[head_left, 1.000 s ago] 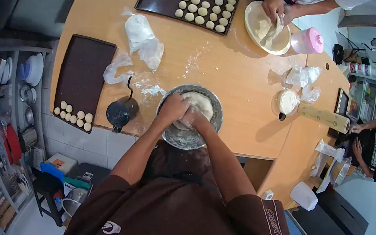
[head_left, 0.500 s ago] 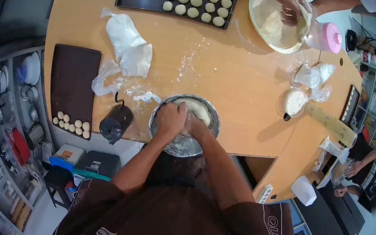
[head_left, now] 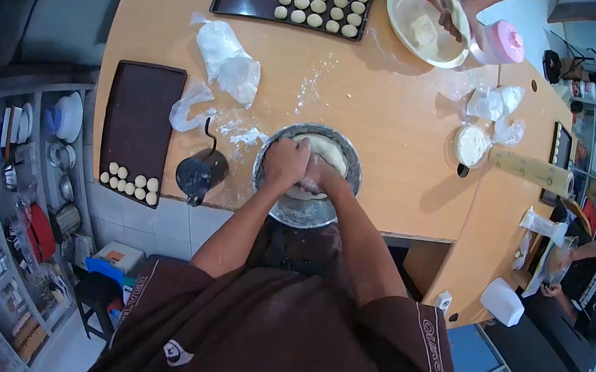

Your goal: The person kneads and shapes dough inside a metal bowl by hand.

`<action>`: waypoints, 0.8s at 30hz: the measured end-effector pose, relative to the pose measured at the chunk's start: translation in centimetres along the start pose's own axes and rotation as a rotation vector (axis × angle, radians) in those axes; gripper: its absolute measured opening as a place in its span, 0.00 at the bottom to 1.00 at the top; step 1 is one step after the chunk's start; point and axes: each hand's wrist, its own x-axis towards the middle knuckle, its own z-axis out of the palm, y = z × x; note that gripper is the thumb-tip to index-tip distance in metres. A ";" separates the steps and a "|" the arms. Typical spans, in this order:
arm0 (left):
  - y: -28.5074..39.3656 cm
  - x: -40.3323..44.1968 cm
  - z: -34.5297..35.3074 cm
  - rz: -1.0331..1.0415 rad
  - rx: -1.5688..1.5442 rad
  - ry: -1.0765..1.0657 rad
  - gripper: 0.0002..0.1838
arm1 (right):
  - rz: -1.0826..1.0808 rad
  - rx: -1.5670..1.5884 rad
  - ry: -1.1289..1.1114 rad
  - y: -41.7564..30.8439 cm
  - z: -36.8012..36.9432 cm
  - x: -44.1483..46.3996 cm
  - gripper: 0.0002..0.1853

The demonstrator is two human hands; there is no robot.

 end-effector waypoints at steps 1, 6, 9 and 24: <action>-0.9 0.6 0.6 0.010 -0.024 -0.011 0.30 | 0.084 0.210 -0.063 -1.7 -1.2 -1.2 0.27; -1.9 0.2 0.8 0.092 -0.170 0.058 0.29 | -0.047 0.198 0.192 0.4 1.6 -2.8 0.18; -1.8 0.6 0.3 0.149 -0.164 0.003 0.28 | -0.197 -0.024 0.269 0.2 3.2 -5.6 0.20; -0.5 -1.4 -0.5 0.361 0.270 -0.658 0.25 | 0.069 0.099 0.417 2.6 -1.1 -5.8 0.26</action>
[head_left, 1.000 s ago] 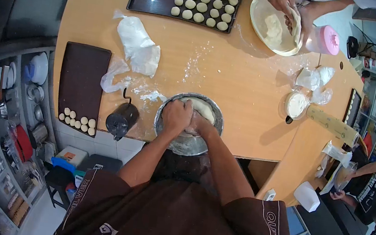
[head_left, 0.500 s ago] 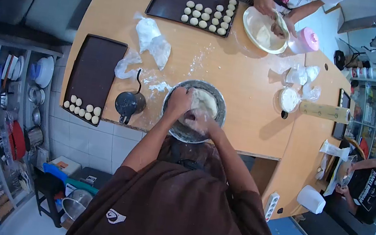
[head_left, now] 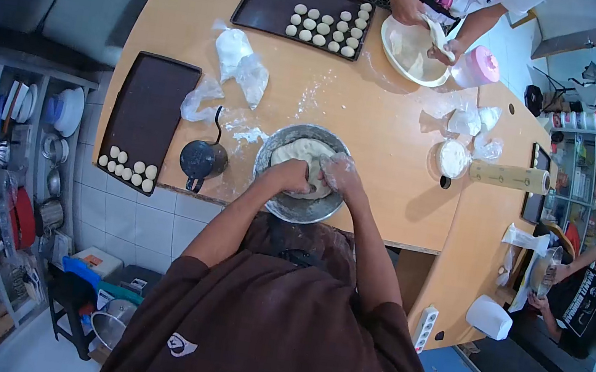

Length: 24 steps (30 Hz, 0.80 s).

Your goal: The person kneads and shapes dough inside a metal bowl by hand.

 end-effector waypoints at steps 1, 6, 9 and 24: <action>0.2 0.0 0.1 0.018 0.035 0.030 0.25 | 0.032 0.048 0.016 -0.6 0.1 0.2 0.25; -0.3 1.2 2.7 0.041 0.187 0.046 0.28 | -0.312 -0.541 -0.197 1.5 1.9 3.4 0.21; 0.1 1.4 2.5 -0.084 0.141 0.006 0.28 | -0.230 -0.606 -0.053 0.2 3.0 3.0 0.21; 1.3 2.2 1.7 -0.179 0.250 -0.119 0.26 | -0.038 -0.373 -0.025 -3.0 2.8 2.5 0.24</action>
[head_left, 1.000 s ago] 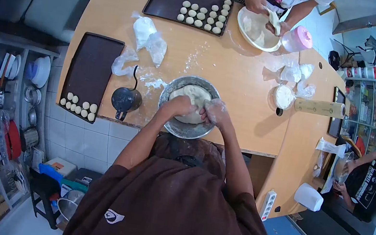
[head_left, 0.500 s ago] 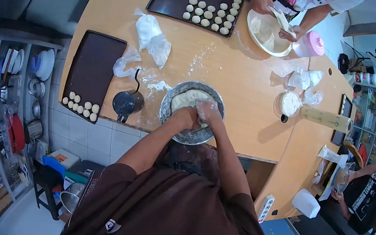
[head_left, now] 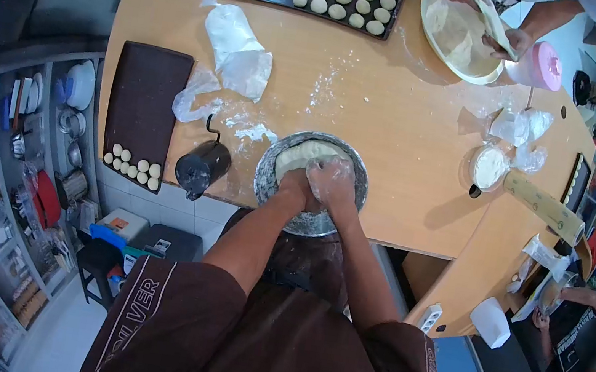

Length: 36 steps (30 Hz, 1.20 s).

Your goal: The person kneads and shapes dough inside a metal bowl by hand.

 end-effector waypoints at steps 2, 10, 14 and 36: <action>-0.2 0.5 0.5 0.020 0.030 -0.042 0.26 | -0.031 -0.056 -0.021 -0.3 -0.3 -0.3 0.25; -1.9 3.0 3.4 0.001 -0.078 0.031 0.30 | 0.260 0.240 -0.046 -1.4 -1.7 0.4 0.32; -1.3 3.5 3.0 0.084 -0.225 0.177 0.33 | -0.222 -0.162 0.172 3.9 3.7 3.0 0.24; -7.6 -0.7 -1.3 0.181 -0.418 0.430 0.24 | 0.236 0.510 -0.167 1.0 -0.2 -2.9 0.18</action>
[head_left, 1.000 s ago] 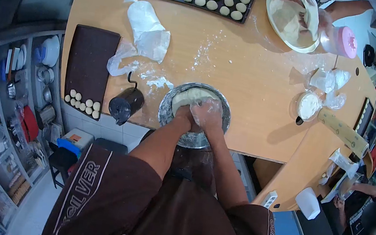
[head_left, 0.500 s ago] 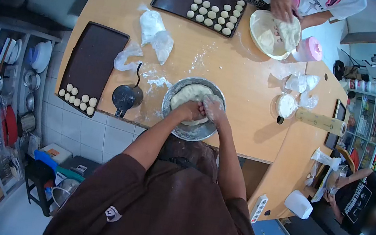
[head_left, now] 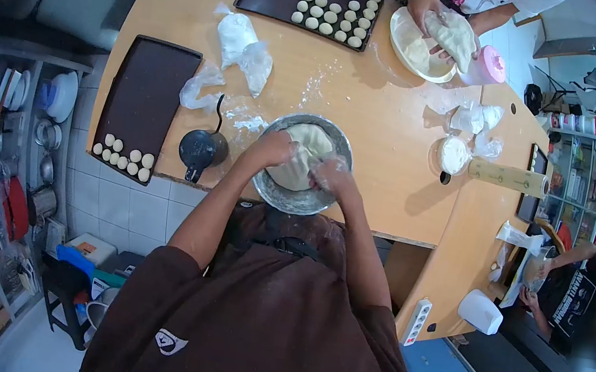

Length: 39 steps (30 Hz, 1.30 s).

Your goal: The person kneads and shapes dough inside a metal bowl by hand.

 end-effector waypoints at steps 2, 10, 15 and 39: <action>0.2 0.3 -0.3 -0.018 0.038 0.009 0.26 | -0.231 -0.468 -0.091 -0.2 1.2 1.2 0.20; 3.5 2.2 -0.5 -0.275 -0.063 -0.014 0.30 | -0.230 -0.378 -0.264 0.3 4.0 2.9 0.29; 7.1 1.6 -1.0 -0.376 0.022 0.129 0.29 | -0.532 -0.340 -0.114 4.5 7.9 6.4 0.31; 2.6 -0.6 0.3 0.293 0.101 0.150 0.16 | -0.427 -0.185 -0.061 0.0 4.6 0.6 0.37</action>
